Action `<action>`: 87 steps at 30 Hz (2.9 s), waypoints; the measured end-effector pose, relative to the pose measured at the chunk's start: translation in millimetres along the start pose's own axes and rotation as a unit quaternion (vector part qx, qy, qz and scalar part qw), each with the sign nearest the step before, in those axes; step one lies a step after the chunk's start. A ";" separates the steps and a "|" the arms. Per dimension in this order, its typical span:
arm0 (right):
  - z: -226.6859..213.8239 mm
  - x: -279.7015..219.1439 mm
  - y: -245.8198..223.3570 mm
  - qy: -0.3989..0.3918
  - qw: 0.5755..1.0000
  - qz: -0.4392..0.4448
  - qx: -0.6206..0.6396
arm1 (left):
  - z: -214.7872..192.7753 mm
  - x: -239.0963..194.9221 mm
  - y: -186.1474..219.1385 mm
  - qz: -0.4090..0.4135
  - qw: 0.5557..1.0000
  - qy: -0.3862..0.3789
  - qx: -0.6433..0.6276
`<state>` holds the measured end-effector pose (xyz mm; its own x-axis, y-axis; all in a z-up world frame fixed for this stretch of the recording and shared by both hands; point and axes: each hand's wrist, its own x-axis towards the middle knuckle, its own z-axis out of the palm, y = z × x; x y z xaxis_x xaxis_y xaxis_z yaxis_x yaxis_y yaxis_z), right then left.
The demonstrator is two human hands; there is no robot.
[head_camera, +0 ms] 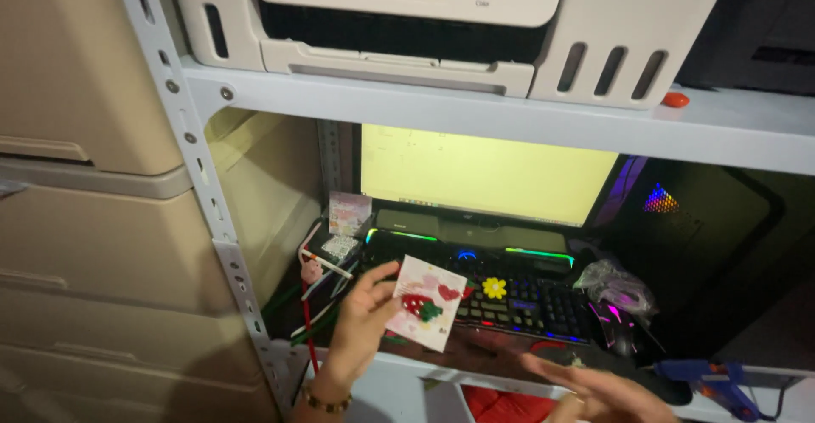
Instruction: Assembling decorative flowers using pipe cleaners and small plastic charms, using a glue gun for attachment.
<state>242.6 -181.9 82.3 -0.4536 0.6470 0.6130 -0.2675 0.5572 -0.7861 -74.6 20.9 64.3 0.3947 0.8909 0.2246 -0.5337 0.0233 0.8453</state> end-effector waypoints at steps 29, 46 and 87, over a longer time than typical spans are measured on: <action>48.1 81.8 93.7 0.391 0.895 0.168 -0.134 | 29.9 -43.3 -43.3 0.060 0.996 0.001 0.063; 49.1 71.4 111.5 0.392 0.909 0.141 0.025 | 36.1 -51.3 -37.5 -0.016 0.993 -0.118 0.008; 64.3 72.4 120.7 0.483 0.852 0.155 0.124 | 52.0 -63.3 -27.5 -0.185 0.981 0.048 0.036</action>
<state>122.8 -101.3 26.7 0.3454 0.9367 0.0569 -0.4884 0.2312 -0.8414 -46.0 -59.7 52.0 0.4769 0.8664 -0.1484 -0.3114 0.3244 0.8932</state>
